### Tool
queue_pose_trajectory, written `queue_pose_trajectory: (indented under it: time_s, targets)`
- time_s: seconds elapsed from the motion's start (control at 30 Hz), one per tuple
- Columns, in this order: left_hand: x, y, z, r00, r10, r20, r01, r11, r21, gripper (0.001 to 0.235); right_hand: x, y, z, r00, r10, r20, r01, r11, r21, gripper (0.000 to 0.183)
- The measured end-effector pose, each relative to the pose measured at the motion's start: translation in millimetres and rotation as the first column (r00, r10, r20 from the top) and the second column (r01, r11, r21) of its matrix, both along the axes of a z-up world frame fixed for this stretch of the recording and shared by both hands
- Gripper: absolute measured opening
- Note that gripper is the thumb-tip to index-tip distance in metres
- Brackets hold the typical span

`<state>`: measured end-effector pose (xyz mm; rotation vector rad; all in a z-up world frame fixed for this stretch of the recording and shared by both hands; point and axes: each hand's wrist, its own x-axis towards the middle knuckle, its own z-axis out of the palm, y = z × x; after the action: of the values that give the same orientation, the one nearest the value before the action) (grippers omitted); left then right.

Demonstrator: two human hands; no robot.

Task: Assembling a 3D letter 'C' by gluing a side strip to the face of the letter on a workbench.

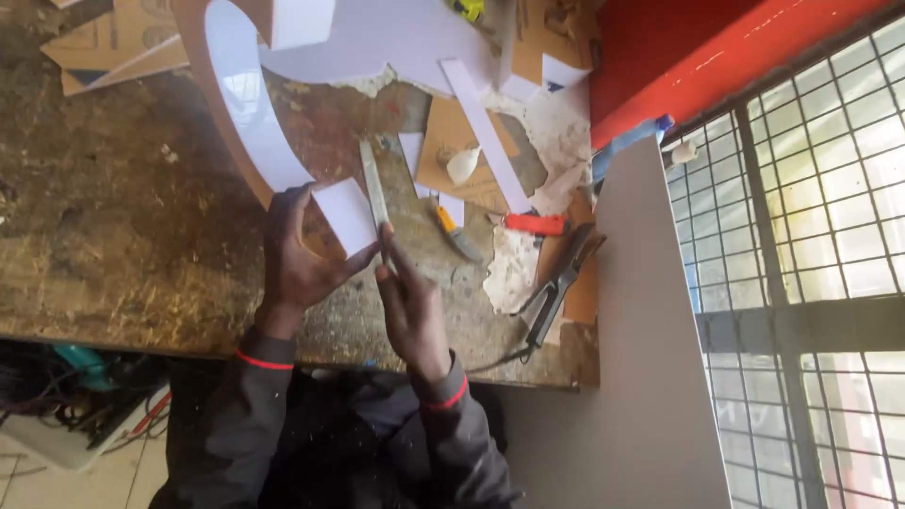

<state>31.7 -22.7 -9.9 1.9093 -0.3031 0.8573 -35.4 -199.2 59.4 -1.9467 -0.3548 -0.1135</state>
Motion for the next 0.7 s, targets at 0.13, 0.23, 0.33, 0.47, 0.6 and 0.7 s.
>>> queue_pose_trajectory:
  time_s: [0.13,0.23,0.33,0.47,0.6,0.7]
  targets:
    - [-1,8,-11,0.999,-0.025,-0.025,0.023,0.997,-0.078,0.099,-45,-1,-17,0.999,0.032,0.043,-0.026,0.990,-0.135,0.056]
    - [0,6,5,1.000,-0.014,-0.021,0.012,0.992,-0.126,0.091,-44,2,-31,0.999,0.007,0.045,0.001,0.985,-0.174,0.056]
    - [-6,5,-2,0.999,-0.044,0.032,0.045,0.998,-0.040,0.084,-40,7,-36,0.994,-0.028,0.107,0.053,0.971,-0.231,0.060]
    - [-1,9,-17,0.998,-0.058,0.020,0.060,0.996,-0.071,0.095,-62,10,-48,0.987,-0.002,0.158,0.038,0.973,-0.226,0.066]
    - [-10,2,4,0.998,-0.068,-0.003,0.068,0.998,-0.020,0.086,-16,24,-43,0.984,-0.074,0.160,0.103,0.978,-0.183,0.063]
    - [-8,6,-7,0.996,-0.077,0.039,0.077,0.997,-0.001,0.089,-59,19,-28,0.995,-0.019,0.102,0.036,0.985,-0.169,0.059]
